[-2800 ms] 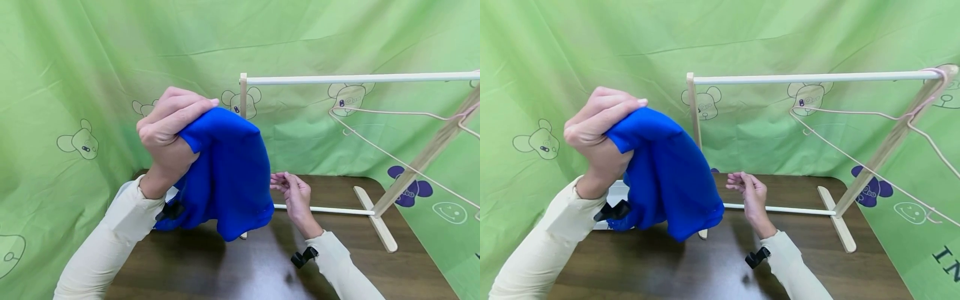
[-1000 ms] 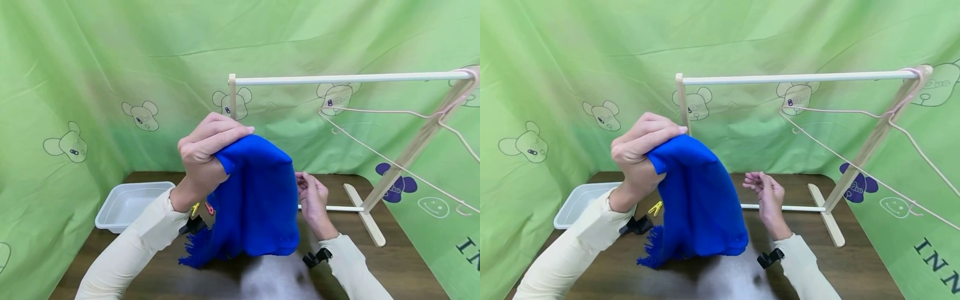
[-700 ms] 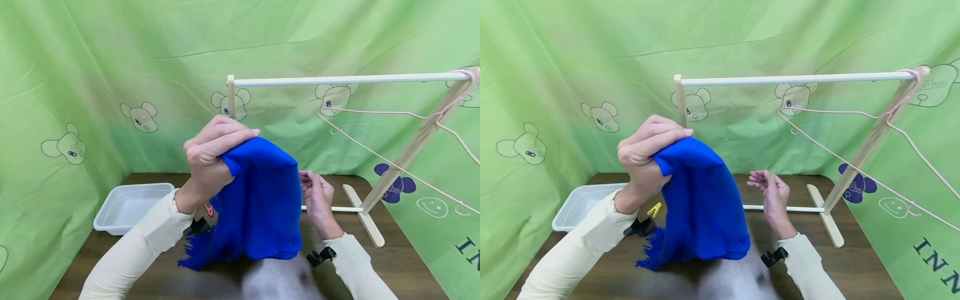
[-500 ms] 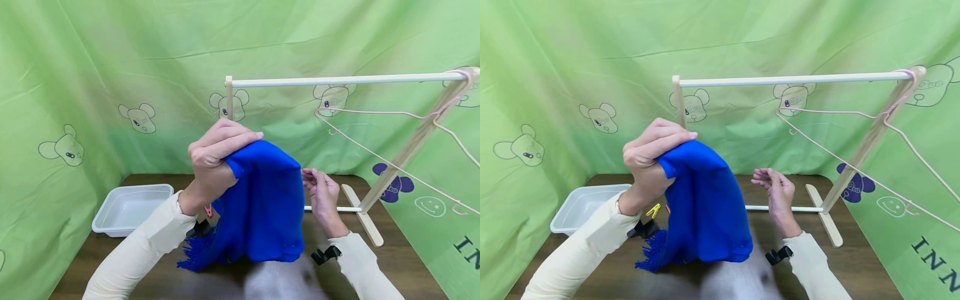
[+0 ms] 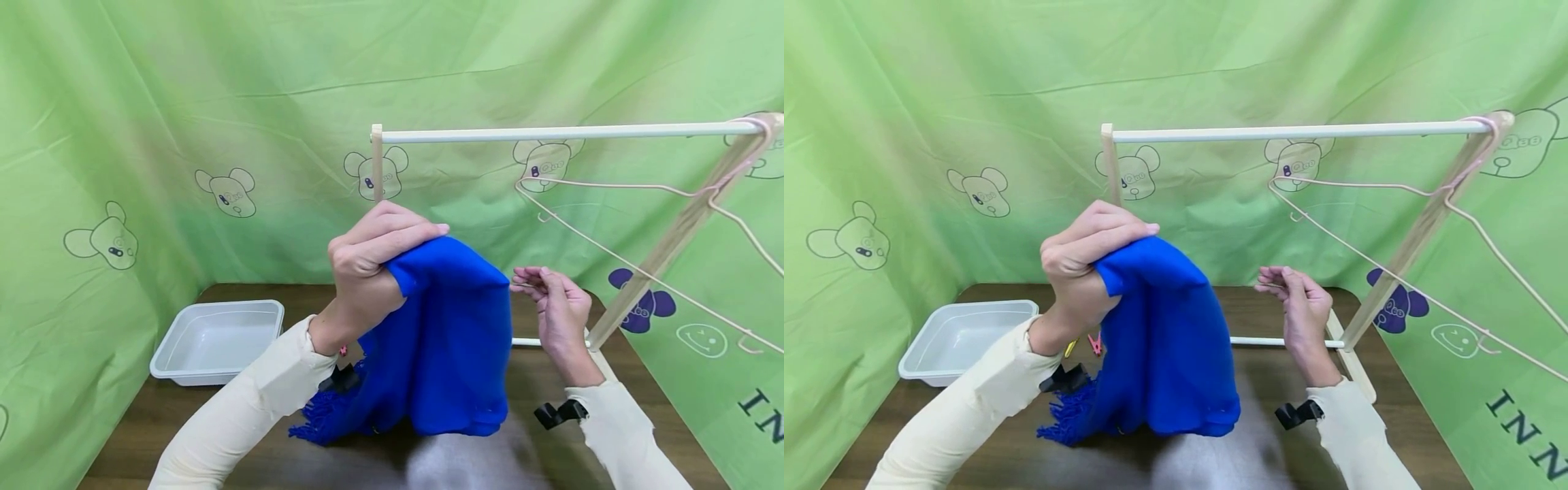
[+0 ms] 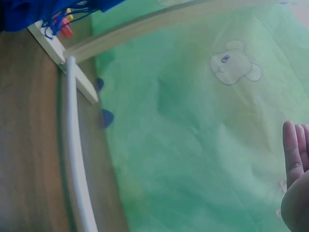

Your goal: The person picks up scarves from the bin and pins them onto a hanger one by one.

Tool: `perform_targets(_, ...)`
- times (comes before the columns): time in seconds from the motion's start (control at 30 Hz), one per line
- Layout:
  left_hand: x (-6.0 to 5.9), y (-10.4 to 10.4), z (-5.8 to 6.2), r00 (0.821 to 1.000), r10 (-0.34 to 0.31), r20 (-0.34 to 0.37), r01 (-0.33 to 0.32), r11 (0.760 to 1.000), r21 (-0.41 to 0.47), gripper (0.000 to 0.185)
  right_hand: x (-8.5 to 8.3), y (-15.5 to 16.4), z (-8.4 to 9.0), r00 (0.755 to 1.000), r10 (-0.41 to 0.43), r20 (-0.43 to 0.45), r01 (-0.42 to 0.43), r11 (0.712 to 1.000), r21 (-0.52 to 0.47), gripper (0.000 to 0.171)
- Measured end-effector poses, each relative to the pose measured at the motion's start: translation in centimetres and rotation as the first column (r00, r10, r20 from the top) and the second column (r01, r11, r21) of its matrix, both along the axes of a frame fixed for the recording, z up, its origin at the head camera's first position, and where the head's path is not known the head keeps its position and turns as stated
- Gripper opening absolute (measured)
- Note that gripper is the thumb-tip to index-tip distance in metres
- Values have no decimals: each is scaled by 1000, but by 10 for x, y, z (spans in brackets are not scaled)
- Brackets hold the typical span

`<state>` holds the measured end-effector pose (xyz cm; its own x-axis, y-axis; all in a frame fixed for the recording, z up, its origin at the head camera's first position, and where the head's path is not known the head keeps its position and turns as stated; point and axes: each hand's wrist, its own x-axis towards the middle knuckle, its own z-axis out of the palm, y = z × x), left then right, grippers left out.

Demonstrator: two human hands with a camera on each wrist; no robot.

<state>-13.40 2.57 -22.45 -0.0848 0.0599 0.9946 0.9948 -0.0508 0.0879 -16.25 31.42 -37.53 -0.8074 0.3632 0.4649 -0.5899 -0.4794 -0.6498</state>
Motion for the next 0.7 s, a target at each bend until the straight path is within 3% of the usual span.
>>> perform_targets(0.4,5,7,-6,999,-12,35,11,1000,11,16,7,22,29,993,-44,-110,43,999,-11,19)
perform_targets(0.7,7,17,-8,999,-35,40,36,999,-9,19,10,35,51,977,-142,-162,135,989,-59,20)
